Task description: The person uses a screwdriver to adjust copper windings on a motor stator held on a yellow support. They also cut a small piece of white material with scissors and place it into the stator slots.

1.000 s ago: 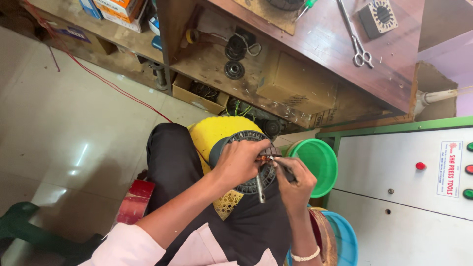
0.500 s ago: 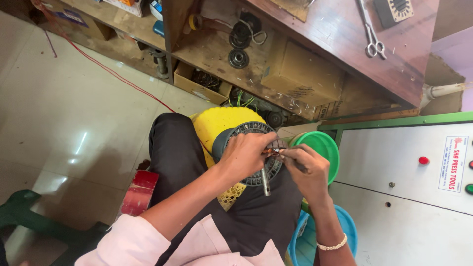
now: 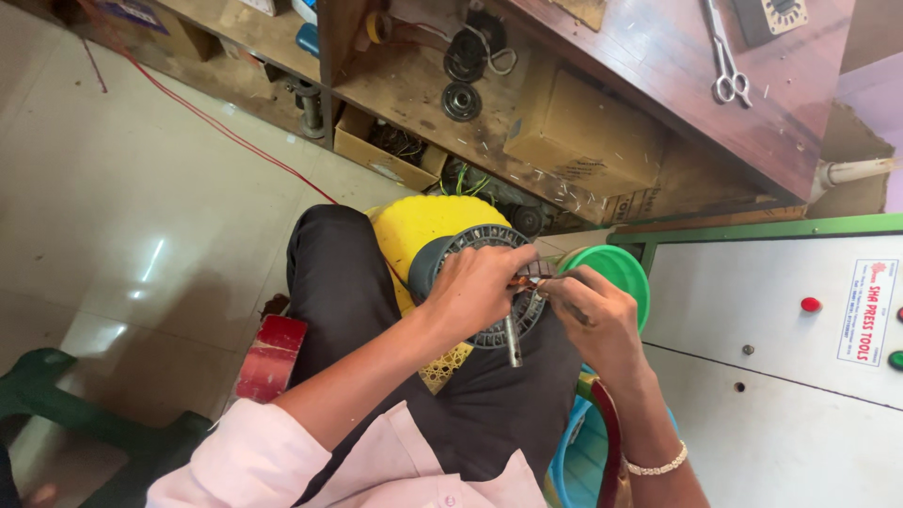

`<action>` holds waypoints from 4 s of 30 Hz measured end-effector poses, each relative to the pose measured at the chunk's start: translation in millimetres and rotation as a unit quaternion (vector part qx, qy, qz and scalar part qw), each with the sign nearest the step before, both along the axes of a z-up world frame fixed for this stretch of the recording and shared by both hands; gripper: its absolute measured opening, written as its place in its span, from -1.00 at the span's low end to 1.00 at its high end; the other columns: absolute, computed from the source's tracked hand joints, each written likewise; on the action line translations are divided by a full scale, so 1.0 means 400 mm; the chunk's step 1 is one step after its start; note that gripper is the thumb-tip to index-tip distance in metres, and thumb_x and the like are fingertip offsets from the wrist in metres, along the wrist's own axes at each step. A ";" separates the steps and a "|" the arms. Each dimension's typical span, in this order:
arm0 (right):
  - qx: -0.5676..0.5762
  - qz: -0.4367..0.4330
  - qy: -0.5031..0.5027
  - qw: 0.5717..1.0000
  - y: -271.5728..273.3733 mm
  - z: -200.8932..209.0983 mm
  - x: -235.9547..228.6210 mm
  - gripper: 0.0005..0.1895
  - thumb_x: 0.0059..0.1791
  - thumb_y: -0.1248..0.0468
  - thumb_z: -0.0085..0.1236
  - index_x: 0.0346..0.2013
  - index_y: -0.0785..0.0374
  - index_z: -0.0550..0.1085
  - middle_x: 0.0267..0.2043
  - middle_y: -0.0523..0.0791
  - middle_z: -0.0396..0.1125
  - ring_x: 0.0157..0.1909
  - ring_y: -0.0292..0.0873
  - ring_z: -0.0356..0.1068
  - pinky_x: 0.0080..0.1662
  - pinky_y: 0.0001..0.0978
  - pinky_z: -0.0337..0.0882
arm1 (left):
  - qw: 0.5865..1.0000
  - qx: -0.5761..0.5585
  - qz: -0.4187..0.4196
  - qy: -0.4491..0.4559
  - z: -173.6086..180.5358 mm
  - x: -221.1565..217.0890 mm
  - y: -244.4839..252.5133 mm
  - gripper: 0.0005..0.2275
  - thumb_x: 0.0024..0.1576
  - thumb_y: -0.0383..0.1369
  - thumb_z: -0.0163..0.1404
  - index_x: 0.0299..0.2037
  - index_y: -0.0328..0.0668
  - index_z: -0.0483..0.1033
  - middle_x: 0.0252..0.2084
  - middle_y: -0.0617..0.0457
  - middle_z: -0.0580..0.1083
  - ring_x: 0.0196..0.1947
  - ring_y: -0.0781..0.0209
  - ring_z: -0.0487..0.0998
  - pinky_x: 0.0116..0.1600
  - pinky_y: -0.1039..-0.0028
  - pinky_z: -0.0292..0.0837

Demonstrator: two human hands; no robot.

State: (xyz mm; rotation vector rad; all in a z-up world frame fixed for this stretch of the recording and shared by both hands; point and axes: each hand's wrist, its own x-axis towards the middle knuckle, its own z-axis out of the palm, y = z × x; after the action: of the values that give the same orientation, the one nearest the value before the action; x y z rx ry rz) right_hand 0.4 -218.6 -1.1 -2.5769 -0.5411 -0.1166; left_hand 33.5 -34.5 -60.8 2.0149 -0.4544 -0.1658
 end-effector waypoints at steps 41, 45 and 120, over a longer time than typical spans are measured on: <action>0.006 -0.133 -0.199 0.971 0.076 -0.129 -0.097 -0.70 -0.17 0.45 0.38 -0.18 0.17 0.62 -0.22 -0.11 0.41 -0.14 -0.03 0.35 -0.09 -0.22 0.40 | 0.987 -0.136 -0.083 0.021 -0.008 0.002 0.058 -0.69 0.00 -0.40 0.20 -0.02 -0.06 0.54 -0.21 -0.07 0.61 -0.14 -0.11 0.66 -0.16 0.18 0.54; 0.155 -0.184 -0.166 0.956 0.064 -0.103 -0.098 -0.41 -0.33 0.39 0.47 -0.03 0.22 0.49 -0.04 -0.01 0.30 0.03 0.01 0.36 0.05 -0.22 0.40 | 0.984 -0.081 -0.161 -0.002 0.015 -0.004 0.075 -0.56 -0.05 -0.35 0.27 0.09 -0.02 0.53 -0.12 -0.02 0.62 -0.10 -0.08 0.65 -0.10 0.20 0.52; 0.249 -0.163 -0.008 0.955 0.060 -0.182 -0.149 -0.67 -0.15 0.44 0.32 -0.10 0.27 0.52 0.02 -0.08 0.46 0.17 -0.01 0.37 0.18 -0.18 0.41 | 0.964 -0.136 0.115 -0.197 -0.128 -0.151 0.011 -0.64 -0.09 -0.37 0.30 -0.14 -0.30 0.46 -0.16 -0.13 0.49 -0.12 -0.12 0.51 0.01 0.18 0.40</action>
State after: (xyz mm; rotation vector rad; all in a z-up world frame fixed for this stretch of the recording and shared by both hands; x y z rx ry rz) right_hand -59.1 -194.7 -73.8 -2.1435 -0.0667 -0.3409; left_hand -26.9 -29.9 -111.9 1.8081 -0.4578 0.4276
